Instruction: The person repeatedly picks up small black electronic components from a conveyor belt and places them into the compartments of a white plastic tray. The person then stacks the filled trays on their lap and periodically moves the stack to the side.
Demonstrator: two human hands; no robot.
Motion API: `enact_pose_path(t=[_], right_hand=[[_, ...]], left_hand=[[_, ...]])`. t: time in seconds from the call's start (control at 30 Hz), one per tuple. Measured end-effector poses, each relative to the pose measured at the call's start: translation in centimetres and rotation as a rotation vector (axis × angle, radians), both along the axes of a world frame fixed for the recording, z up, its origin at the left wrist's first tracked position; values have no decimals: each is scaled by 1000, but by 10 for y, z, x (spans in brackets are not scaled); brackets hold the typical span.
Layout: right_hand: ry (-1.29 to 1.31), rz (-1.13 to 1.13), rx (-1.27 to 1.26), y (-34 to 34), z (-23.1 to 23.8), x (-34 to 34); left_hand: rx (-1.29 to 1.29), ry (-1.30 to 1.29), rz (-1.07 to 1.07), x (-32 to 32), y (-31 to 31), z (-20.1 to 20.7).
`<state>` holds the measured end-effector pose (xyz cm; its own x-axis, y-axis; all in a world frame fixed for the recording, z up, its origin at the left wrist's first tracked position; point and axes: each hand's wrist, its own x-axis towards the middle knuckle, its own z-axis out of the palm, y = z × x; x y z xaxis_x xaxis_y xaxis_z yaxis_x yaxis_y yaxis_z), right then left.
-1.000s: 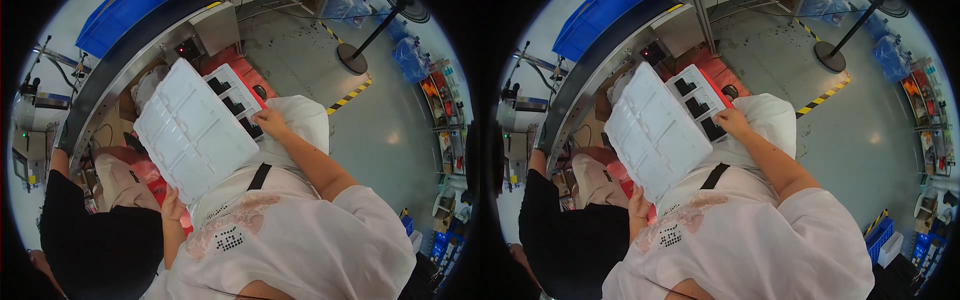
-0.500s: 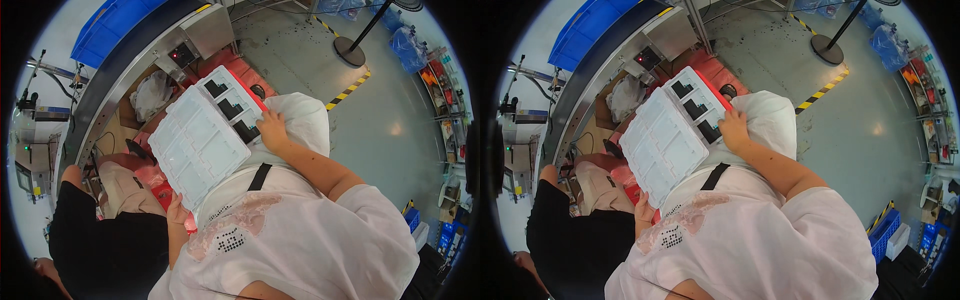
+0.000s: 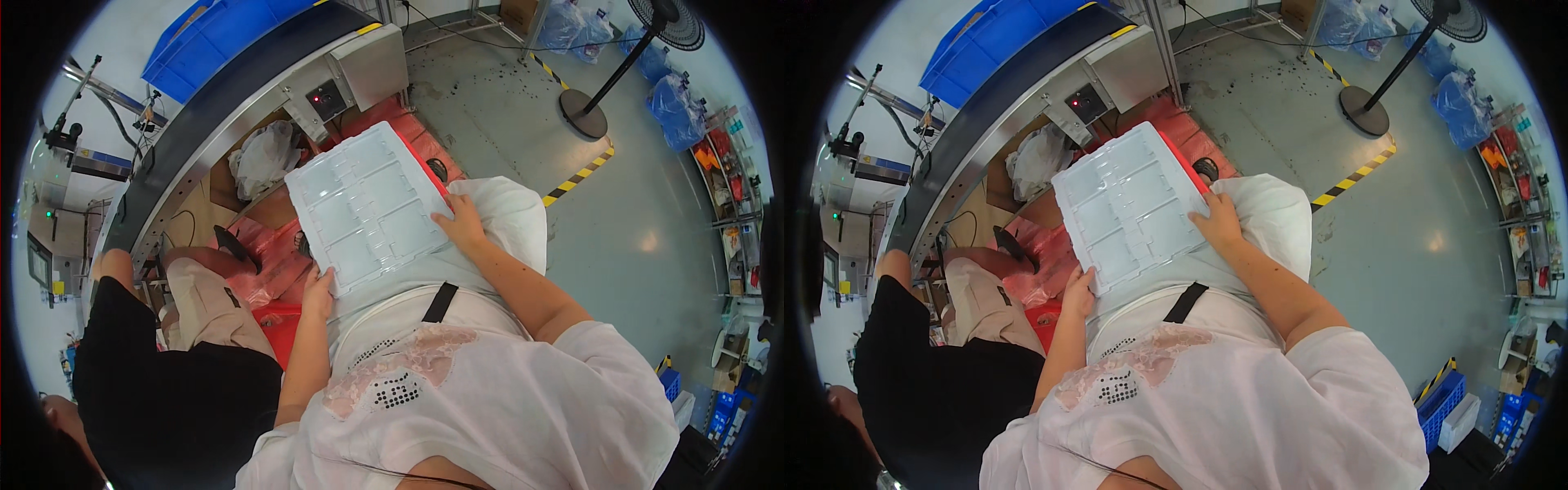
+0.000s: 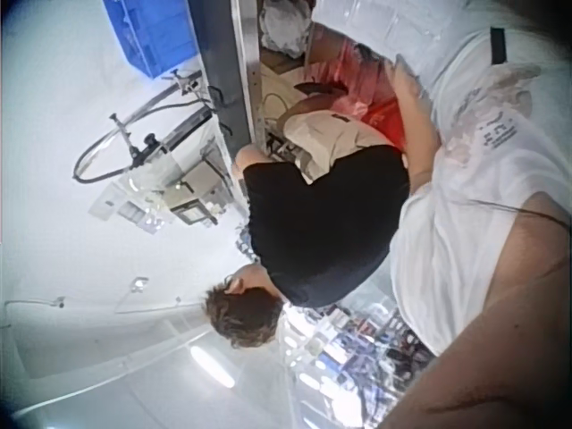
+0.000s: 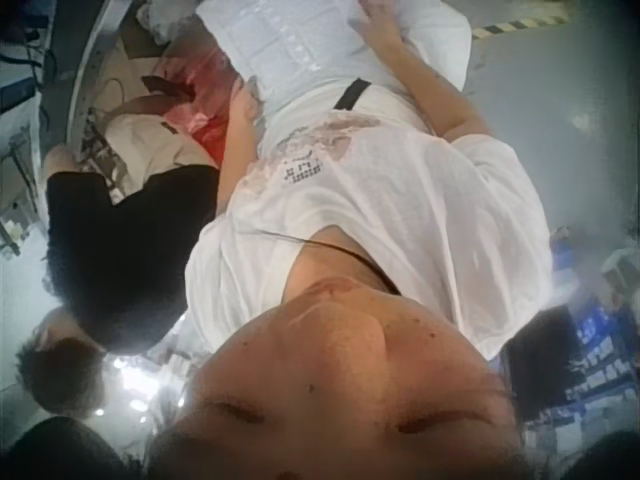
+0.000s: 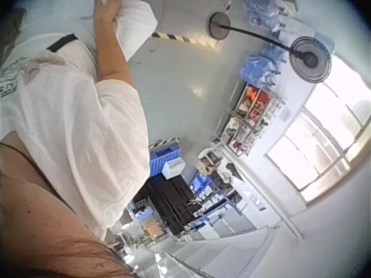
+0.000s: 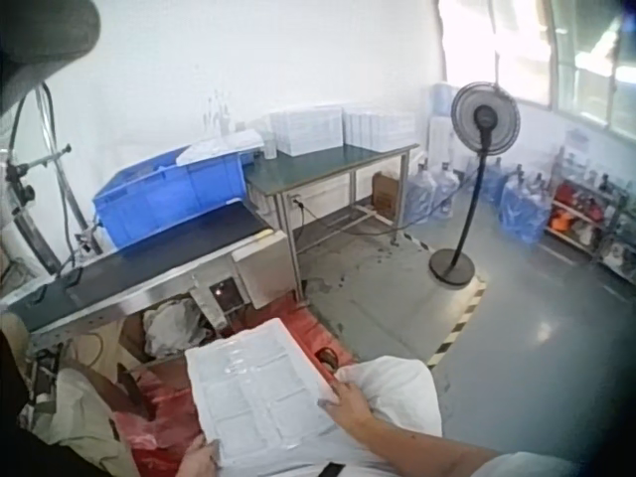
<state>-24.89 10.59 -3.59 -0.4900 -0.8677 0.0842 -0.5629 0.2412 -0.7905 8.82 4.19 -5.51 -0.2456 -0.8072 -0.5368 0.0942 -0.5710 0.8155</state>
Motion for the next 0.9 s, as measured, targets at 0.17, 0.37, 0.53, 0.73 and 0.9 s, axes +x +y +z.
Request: enact_pose_path(t=[0.17, 0.37, 0.53, 0.73, 0.9], right_hand=[[-88, -64, 205, -3, 0, -7], [-110, -35, 330, -13, -1, -13], [6, 1, 491, -19, 13, -14], [336, 62, 273, 19, 45, 12], [418, 896, 300, 62, 35, 28]], left_hand=[[61, -329, -64, -20, -3, 11], [-181, -540, -254, -13, 1, -2], [-430, -889, -321, -27, 1, -7], [-390, -805, -294, -27, 11, 21], [-162, -850, -468, -30, 31, 47]])
